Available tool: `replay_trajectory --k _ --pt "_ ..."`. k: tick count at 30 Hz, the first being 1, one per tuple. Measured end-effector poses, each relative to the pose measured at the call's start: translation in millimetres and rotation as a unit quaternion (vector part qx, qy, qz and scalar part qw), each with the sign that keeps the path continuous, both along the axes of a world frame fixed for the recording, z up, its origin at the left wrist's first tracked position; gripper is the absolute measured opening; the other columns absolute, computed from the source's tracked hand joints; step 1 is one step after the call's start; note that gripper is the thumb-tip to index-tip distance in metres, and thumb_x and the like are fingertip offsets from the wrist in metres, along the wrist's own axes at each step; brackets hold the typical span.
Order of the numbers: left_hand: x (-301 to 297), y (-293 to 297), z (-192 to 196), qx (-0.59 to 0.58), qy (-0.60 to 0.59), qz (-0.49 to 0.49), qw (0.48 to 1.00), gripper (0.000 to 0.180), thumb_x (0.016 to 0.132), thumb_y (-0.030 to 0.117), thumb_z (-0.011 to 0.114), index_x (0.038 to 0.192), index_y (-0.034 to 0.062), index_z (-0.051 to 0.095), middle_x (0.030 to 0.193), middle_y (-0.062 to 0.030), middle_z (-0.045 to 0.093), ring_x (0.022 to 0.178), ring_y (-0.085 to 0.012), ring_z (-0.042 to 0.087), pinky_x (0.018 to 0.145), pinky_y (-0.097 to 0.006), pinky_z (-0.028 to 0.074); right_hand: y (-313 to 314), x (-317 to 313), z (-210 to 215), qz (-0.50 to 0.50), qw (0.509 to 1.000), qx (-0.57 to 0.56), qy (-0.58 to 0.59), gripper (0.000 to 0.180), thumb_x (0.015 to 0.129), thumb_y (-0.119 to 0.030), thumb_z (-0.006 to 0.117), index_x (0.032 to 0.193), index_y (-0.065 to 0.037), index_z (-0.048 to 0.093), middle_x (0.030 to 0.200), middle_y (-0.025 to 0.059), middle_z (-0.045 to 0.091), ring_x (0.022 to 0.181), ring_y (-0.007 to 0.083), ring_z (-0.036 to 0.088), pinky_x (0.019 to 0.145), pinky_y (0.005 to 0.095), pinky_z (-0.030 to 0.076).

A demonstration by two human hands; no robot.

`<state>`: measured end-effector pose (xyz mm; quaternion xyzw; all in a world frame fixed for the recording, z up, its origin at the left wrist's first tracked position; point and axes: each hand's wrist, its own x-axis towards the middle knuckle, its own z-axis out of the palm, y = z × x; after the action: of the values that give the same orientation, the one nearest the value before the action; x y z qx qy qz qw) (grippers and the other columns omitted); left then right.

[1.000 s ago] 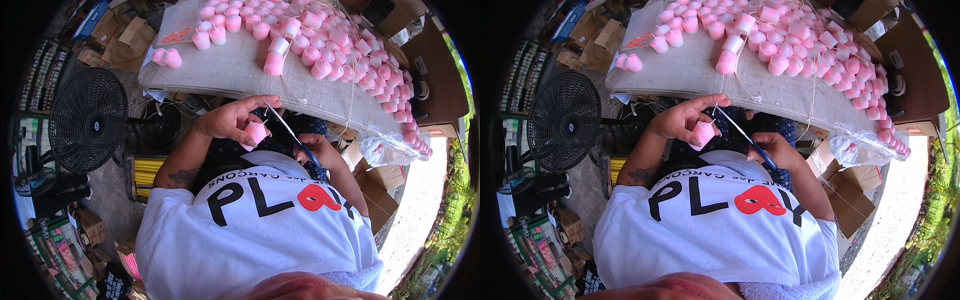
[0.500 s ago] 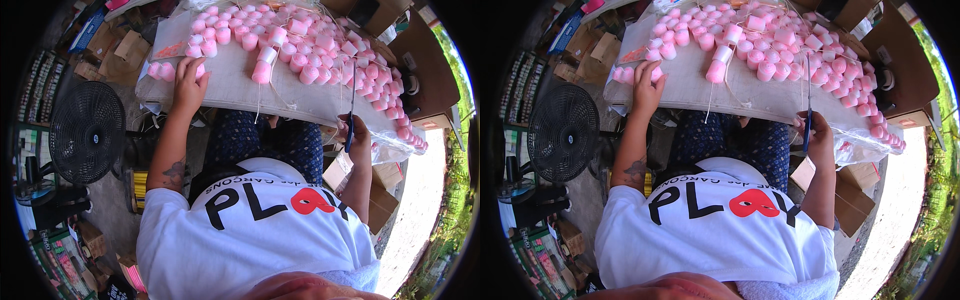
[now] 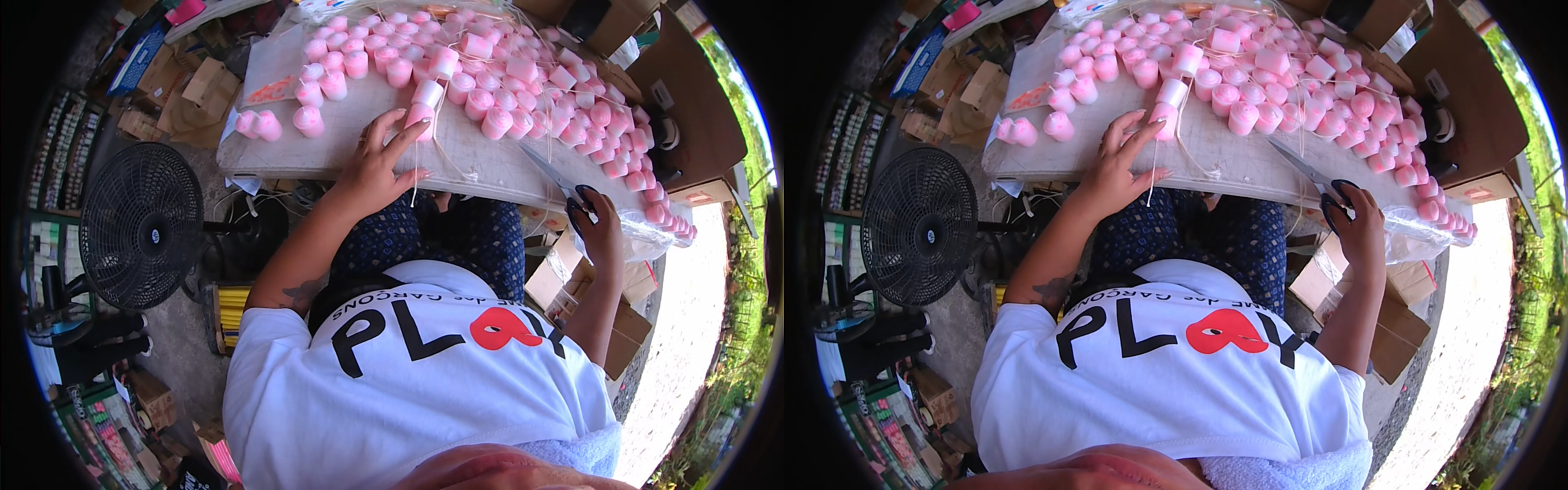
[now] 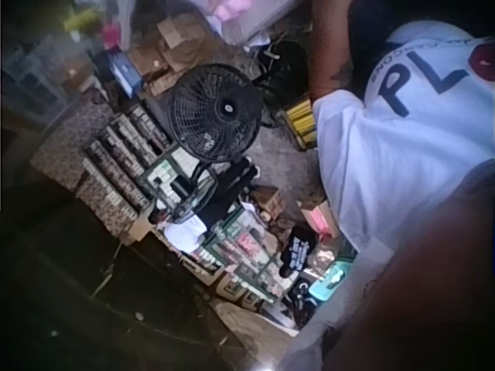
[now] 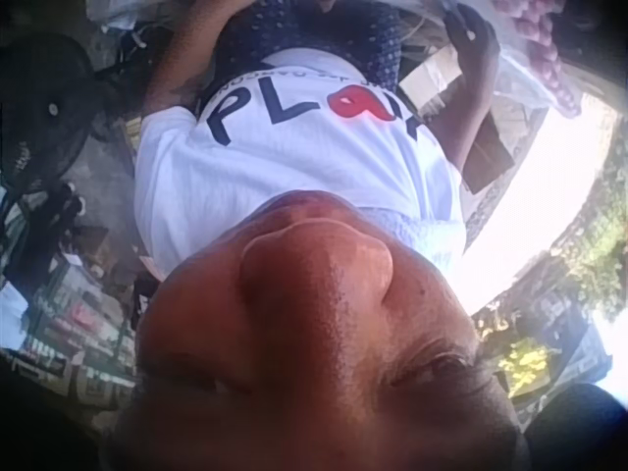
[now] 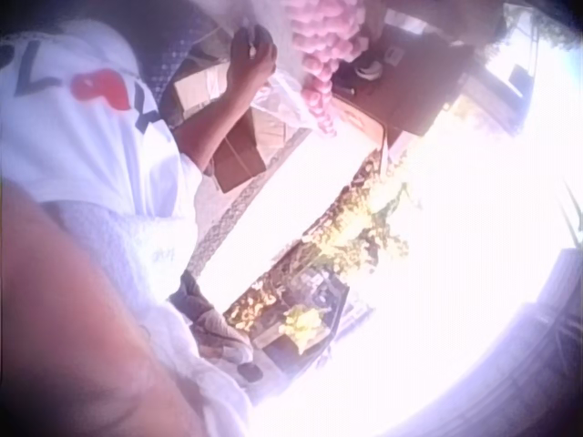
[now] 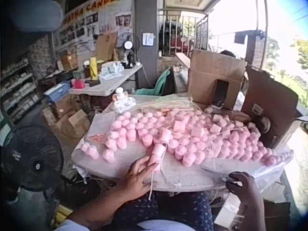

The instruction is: The person threads pink cylindrical candles onto a string, ties knots between them, and trims excess string with scissors. The process is repeated to form a continuous candle garland on a work table.

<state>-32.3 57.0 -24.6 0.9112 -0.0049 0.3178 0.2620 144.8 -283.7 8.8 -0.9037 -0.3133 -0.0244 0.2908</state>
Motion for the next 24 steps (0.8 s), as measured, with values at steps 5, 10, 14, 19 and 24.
replay_trajectory --k 5,10,14,19,24 --pt "16 6 -9 -0.031 -0.025 -0.004 0.999 0.046 0.084 0.009 0.069 0.128 0.0119 0.058 0.127 -0.0153 0.048 0.113 -0.0299 0.053 0.092 -0.038 0.049 -7 9 -7 -0.004 0.999 -0.016 -0.032 0.038 0.076 -0.009 0.070 0.112 -0.005 0.063 0.103 0.0116 0.064 0.096 0.0293 0.062 0.088 0.0402 0.044" --pt "1 21 -2 -0.102 -0.053 0.026 0.993 0.026 0.090 0.007 0.061 0.116 0.0060 0.064 0.103 -0.0130 0.060 0.091 -0.0252 0.061 0.077 -0.034 0.051 -12 13 -8 -0.010 0.999 -0.019 -0.032 0.038 0.076 -0.009 0.070 0.113 -0.005 0.062 0.106 0.0115 0.063 0.099 0.0298 0.060 0.090 0.0404 0.043" --pt "-12 36 2 -0.087 -0.048 0.074 0.992 0.021 0.091 0.008 0.060 0.111 0.0021 0.065 0.086 -0.0135 0.062 0.078 -0.0277 0.062 0.069 -0.036 0.049 -8 14 -9 -0.006 1.000 -0.015 -0.025 0.039 0.076 -0.009 0.070 0.114 -0.005 0.061 0.107 0.0119 0.063 0.099 0.0304 0.060 0.091 0.0410 0.043" --pt "-22 40 9 -0.064 -0.022 0.107 0.992 0.021 0.090 0.004 0.060 0.109 0.0008 0.065 0.087 -0.0133 0.064 0.076 -0.0262 0.062 0.068 -0.035 0.050 -7 18 -13 0.003 0.999 -0.017 -0.050 0.040 0.076 -0.008 0.069 0.115 -0.005 0.061 0.108 0.0126 0.062 0.100 0.0309 0.060 0.091 0.0400 0.043" --pt "-27 33 0 -0.233 -0.034 0.073 0.969 0.014 0.089 0.003 0.062 0.102 -0.0003 0.065 0.088 -0.0097 0.066 0.074 -0.0155 0.063 0.066 -0.029 0.050 -9 22 -12 0.006 0.999 -0.025 -0.048 0.041 0.076 -0.005 0.068 0.116 -0.004 0.059 0.112 0.0155 0.061 0.103 0.0334 0.059 0.091 0.0407 0.045"
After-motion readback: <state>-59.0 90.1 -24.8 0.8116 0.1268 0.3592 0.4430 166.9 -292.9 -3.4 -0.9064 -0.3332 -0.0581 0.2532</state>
